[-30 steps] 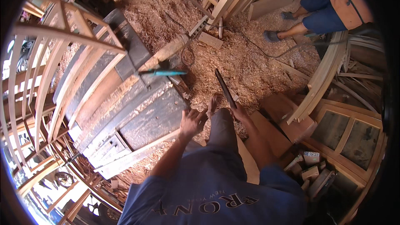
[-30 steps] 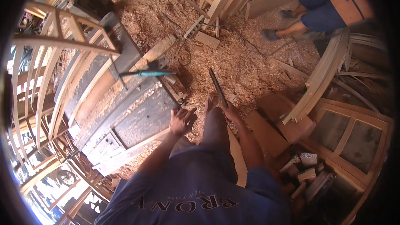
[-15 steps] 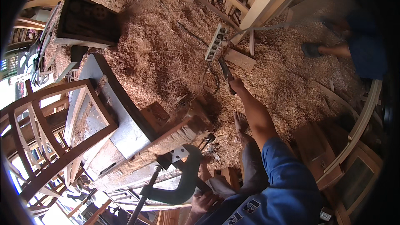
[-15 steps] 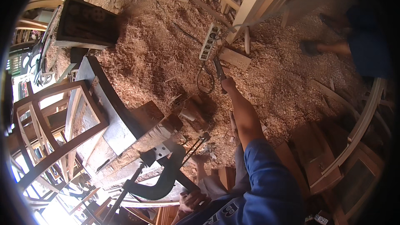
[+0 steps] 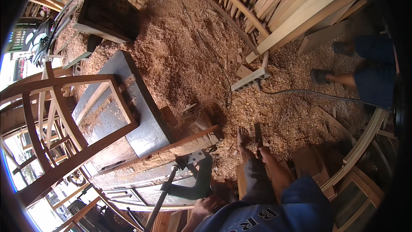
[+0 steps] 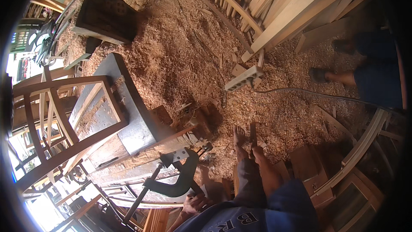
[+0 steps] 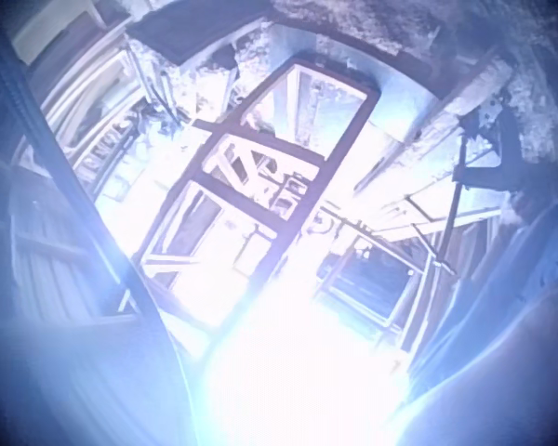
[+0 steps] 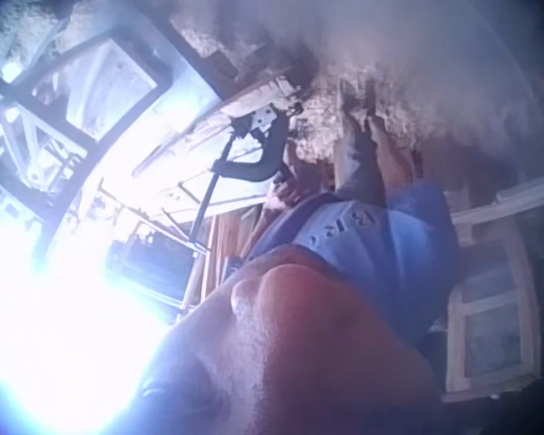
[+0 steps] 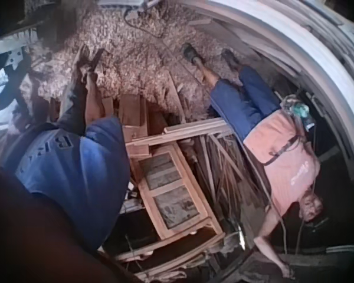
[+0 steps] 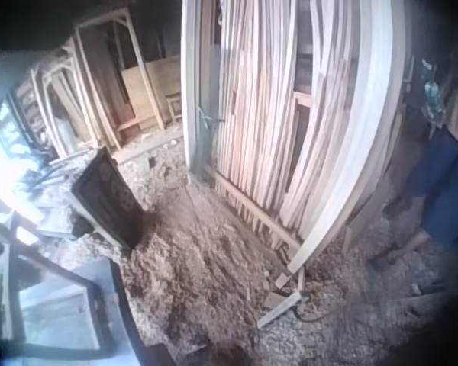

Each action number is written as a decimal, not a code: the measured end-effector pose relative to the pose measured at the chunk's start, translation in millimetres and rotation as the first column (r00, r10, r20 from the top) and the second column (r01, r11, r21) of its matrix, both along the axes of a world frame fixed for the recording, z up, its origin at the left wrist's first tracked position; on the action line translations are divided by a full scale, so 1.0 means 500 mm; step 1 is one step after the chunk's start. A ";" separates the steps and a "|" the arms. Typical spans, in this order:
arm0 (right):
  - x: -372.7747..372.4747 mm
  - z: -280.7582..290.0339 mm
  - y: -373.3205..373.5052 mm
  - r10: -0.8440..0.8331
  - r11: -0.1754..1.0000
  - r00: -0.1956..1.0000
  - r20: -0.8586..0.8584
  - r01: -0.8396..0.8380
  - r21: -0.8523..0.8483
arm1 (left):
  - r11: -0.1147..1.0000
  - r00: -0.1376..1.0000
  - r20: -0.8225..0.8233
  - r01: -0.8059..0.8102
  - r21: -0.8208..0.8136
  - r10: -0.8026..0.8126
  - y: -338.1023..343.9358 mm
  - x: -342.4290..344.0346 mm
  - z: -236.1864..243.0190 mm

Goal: The person walks through a cluttered woodworking shop and uses a hand saw to cut thin wooden strips on a workbench. They repeatedly position the wood, saw it, and place the cut pieces aside.

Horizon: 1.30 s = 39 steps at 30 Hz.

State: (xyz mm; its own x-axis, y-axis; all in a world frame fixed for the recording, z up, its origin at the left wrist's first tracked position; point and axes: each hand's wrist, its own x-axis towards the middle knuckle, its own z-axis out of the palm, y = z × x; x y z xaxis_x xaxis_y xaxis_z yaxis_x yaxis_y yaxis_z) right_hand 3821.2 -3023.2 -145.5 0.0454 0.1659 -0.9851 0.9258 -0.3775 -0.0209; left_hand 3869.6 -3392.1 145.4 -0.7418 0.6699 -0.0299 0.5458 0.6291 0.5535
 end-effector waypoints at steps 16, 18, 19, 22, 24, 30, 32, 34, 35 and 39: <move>0.244 0.300 -0.050 0.769 0.568 0.639 -0.035 -0.656 0.497 | 0.995 0.989 0.108 0.100 -0.026 -0.097 0.008 0.011 0.011; 0.286 0.318 -0.082 0.643 0.712 0.755 -0.126 -0.529 0.461 | 0.987 0.989 0.096 0.118 -0.106 -0.108 0.015 0.018 -0.001; 0.309 0.328 -0.099 0.626 0.722 0.772 -0.112 -0.519 0.458 | 0.989 0.993 -0.019 0.118 -0.083 -0.120 0.017 0.019 -0.010; 0.390 0.376 -0.117 0.678 0.686 0.702 -0.217 -0.500 0.528 | 0.992 0.994 -0.037 0.095 -0.085 -0.099 0.026 0.032 -0.030; 0.412 0.402 -0.128 0.743 0.617 0.611 -0.275 -0.464 0.636 | 0.996 0.990 -0.138 0.024 -0.085 -0.036 0.026 0.031 -0.024; 0.365 0.514 -0.181 0.667 0.555 0.524 -0.529 0.123 0.822 | 0.989 0.995 -0.049 -0.080 0.122 0.087 -0.059 0.084 0.066; 0.323 0.585 -0.229 0.560 0.574 0.455 -0.693 0.390 0.720 | 0.977 0.993 0.071 -0.109 0.186 0.097 -0.126 0.110 0.086; 0.253 0.678 -0.273 0.789 0.587 0.098 -0.606 0.172 0.791 | 0.856 0.913 0.040 -0.394 0.334 0.405 -0.213 0.164 0.096; 0.216 0.717 -0.305 0.820 0.572 -0.095 -0.564 0.106 0.813 | 0.746 0.827 0.058 -0.532 0.401 0.559 -0.255 0.196 0.098; 0.077 0.738 -0.502 0.830 0.158 -0.527 -0.182 -0.092 0.983 | 0.364 0.374 -0.022 -0.887 0.284 0.927 -0.482 0.285 0.088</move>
State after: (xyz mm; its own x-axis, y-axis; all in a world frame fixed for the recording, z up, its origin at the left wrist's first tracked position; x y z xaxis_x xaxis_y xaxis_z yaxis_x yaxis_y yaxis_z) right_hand 3859.9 -3274.3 223.3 -0.8717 -0.4627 0.1612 -0.4704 0.6981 -0.5398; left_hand 4012.2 -3633.1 189.6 -0.8796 -0.4414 0.1775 -0.2041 0.6871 0.6973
